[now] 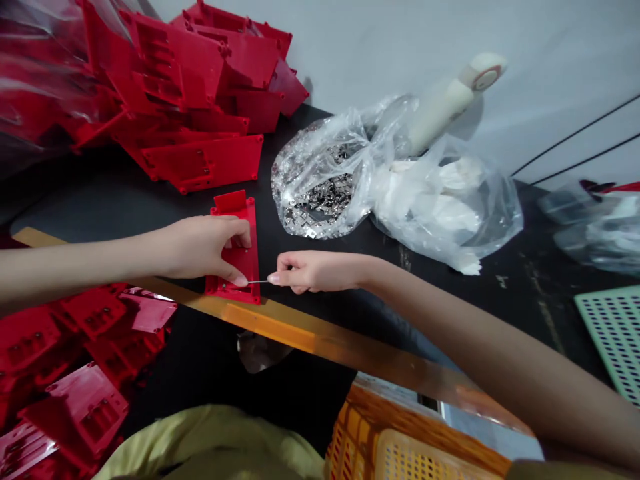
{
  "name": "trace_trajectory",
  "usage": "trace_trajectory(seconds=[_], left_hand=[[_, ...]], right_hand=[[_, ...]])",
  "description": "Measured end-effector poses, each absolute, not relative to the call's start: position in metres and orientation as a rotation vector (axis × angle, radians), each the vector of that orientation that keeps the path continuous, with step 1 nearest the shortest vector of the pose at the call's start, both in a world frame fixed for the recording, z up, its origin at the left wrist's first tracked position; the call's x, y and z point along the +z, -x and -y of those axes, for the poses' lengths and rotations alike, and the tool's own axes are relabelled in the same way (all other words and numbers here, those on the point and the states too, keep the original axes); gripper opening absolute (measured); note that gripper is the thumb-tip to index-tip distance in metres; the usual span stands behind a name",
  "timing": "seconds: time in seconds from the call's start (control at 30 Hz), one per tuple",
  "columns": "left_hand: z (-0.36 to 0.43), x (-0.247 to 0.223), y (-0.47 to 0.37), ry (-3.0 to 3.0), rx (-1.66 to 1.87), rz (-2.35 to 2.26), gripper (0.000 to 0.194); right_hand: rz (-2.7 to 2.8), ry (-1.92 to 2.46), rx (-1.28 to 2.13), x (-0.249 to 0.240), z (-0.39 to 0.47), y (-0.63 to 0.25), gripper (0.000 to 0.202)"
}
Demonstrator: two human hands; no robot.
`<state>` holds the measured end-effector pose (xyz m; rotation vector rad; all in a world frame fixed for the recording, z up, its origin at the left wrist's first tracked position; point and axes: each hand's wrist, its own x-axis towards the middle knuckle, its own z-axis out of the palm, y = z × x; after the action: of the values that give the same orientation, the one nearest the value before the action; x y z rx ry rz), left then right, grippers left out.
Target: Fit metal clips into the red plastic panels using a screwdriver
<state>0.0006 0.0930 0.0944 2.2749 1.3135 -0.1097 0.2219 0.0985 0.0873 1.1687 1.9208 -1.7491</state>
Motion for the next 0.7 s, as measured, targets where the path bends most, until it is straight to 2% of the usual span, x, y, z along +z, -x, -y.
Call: trace_trajectory(seconds=[0.07, 0.17, 0.23, 0.3, 0.43, 0.5, 0.7], left_hand=[[-0.084, 0.090, 0.011, -2.248, 0.137, -1.290, 0.046], [-0.058, 0.079, 0.032, -2.263, 0.690, -1.383, 0.026], [-0.038, 0.068, 0.044, -2.328, 0.919, -1.446, 0.015], [-0.019, 0.055, 0.051, -2.423, 1.026, -1.363, 0.010], [0.001, 0.029, 0.051, -2.537, 1.209, -1.266, 0.015], [0.003, 0.021, 0.048, -2.616, 1.260, -1.200, 0.017], [-0.006, 0.000, 0.046, -2.838, 1.371, -0.956, 0.025]], right_hand=[[-1.872, -1.264, -1.831, 0.089, -0.092, -0.230, 0.036], [-1.879, -1.378, -2.107, 0.098, -0.079, -0.243, 0.033], [-2.039, -1.526, -2.210, 0.105, -0.069, -0.250, 0.036], [-2.327, -1.740, -2.041, 0.111, -0.059, -0.251, 0.036], [-2.811, -2.174, -1.359, 0.115, -0.042, -0.239, 0.020], [-2.801, -2.370, -1.294, 0.115, -0.037, -0.228, 0.018], [-2.313, -2.448, -2.040, 0.114, -0.042, -0.198, 0.022]])
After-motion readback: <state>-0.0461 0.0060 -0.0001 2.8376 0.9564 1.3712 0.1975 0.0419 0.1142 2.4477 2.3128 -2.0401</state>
